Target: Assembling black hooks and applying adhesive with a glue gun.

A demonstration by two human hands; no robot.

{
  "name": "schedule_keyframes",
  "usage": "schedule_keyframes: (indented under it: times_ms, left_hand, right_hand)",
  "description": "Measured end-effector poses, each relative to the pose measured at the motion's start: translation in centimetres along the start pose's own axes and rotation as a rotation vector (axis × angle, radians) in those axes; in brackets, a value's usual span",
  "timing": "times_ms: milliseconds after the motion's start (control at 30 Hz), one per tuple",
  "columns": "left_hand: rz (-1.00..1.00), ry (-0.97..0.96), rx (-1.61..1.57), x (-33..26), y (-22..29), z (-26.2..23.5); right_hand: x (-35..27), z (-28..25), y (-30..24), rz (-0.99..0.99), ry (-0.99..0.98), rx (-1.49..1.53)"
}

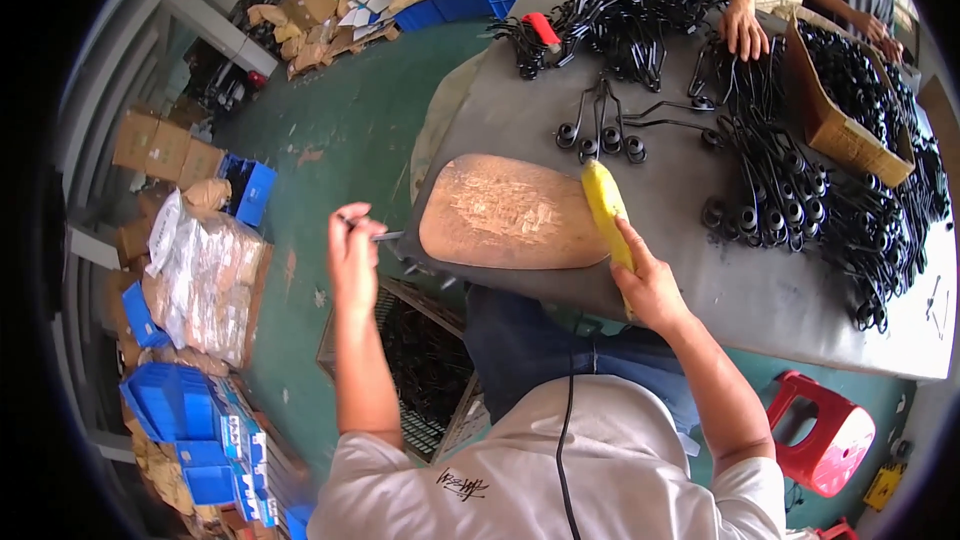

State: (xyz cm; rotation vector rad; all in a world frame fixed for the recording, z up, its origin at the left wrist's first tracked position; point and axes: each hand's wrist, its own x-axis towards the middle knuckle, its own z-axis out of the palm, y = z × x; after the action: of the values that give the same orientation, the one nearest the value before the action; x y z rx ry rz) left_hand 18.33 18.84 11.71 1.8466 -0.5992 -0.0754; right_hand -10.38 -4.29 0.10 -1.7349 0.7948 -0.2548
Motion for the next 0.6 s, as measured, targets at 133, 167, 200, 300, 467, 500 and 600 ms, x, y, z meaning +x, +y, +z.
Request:
schedule_keyframes:
  times_ms: [133, 167, 200, 300, 467, 500, 600]
  left_hand:
    - [-0.185, -0.095, 0.583, 0.5, -1.7, -5.7]
    - [-0.071, -0.058, 0.723, 0.6, -3.4, -5.8]
    - [0.044, -0.015, 0.859, 0.9, -4.8, -5.9]
    - [0.183, -0.092, 0.586, 2.8, -4.3, -0.7]
    - [0.200, -0.406, 0.091, 5.8, -0.6, 14.6]
    - [0.255, -0.424, 0.082, 6.8, -1.4, 17.9]
    - [0.324, -0.413, 0.213, 8.5, -2.1, 26.8]
  right_hand:
    - [0.0, 0.7, -0.9, -0.093, 0.001, -0.073]
    - [-0.2, 0.7, -1.2, -0.109, -0.019, -0.103]
    - [-0.1, 0.8, -1.5, -0.130, -0.042, -0.136]
    - [-0.1, 0.9, -1.4, -0.134, -0.038, -0.176]
    - [-0.3, 0.9, -0.7, -0.195, 0.007, -0.213]
    - [-0.2, 1.0, -0.9, -0.202, 0.005, -0.228]
    - [0.1, 1.5, 0.0, -0.261, 0.036, -0.211]
